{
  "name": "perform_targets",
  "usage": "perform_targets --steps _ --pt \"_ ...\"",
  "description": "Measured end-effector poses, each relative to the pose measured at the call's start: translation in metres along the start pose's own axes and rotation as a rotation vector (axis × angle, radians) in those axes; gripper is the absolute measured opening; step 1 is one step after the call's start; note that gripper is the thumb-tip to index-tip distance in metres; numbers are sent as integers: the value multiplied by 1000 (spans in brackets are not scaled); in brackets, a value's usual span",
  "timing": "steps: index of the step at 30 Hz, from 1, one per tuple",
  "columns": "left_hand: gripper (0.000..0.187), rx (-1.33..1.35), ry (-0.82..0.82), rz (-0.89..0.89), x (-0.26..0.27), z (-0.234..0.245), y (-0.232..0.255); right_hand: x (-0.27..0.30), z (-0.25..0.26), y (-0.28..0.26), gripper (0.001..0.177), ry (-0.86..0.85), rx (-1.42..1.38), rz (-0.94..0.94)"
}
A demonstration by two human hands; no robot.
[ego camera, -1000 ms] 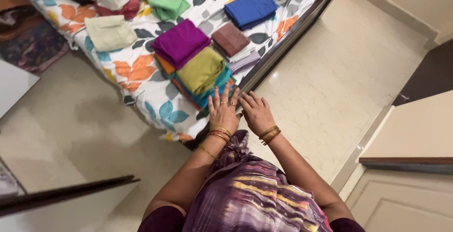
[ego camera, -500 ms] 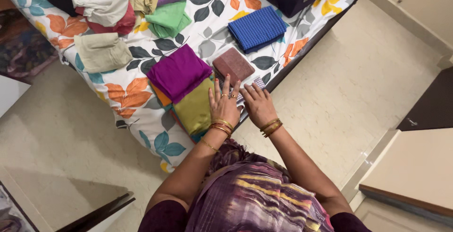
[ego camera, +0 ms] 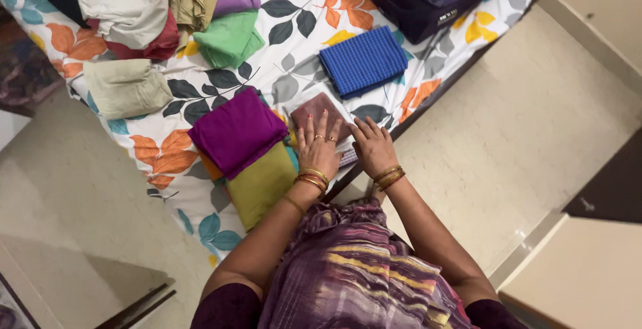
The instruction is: The person picks up folded pieces of fabric from a bed and places them onto a shelf in a closet.
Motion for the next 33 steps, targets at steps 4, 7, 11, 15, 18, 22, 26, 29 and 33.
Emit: perform_targets --steps 4,7,11,15,18,22,26,29,33 --pt "85 -8 37 43 -62 -27 10 -39 -6 50 56 -8 2 61" --pt "79 -45 117 89 -113 -39 21 -78 -18 103 55 -78 -4 76" --pt "81 3 -20 177 -172 -72 31 -112 -41 181 54 -122 -33 112" --pt "80 -43 -10 178 -237 -110 29 -153 -74 251 56 -184 -16 143" --pt "70 -186 86 202 -280 -135 24 -181 -107 288 56 -266 49 156" --pt "74 -52 -75 260 -323 -176 16 -208 -143 308 48 -281 72 188" --pt "63 -183 -5 264 -348 -181 13 -223 -171 310 56 -326 109 234" --pt "75 -83 -110 278 -352 -185 3 -232 -179 314 60 -326 122 248" --pt "65 -110 -1 207 -358 -182 -12 -244 -170 316 81 -436 60 232"
Point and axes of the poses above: each hand's wrist, its own x-axis away from the middle knuckle, its own z-axis out of the back of the hand, y = z × x, the point moved 8 cm from there along -x, towards the middle knuckle, and after that the axes turned 5 degrees about -y, right-handed, at the moved point
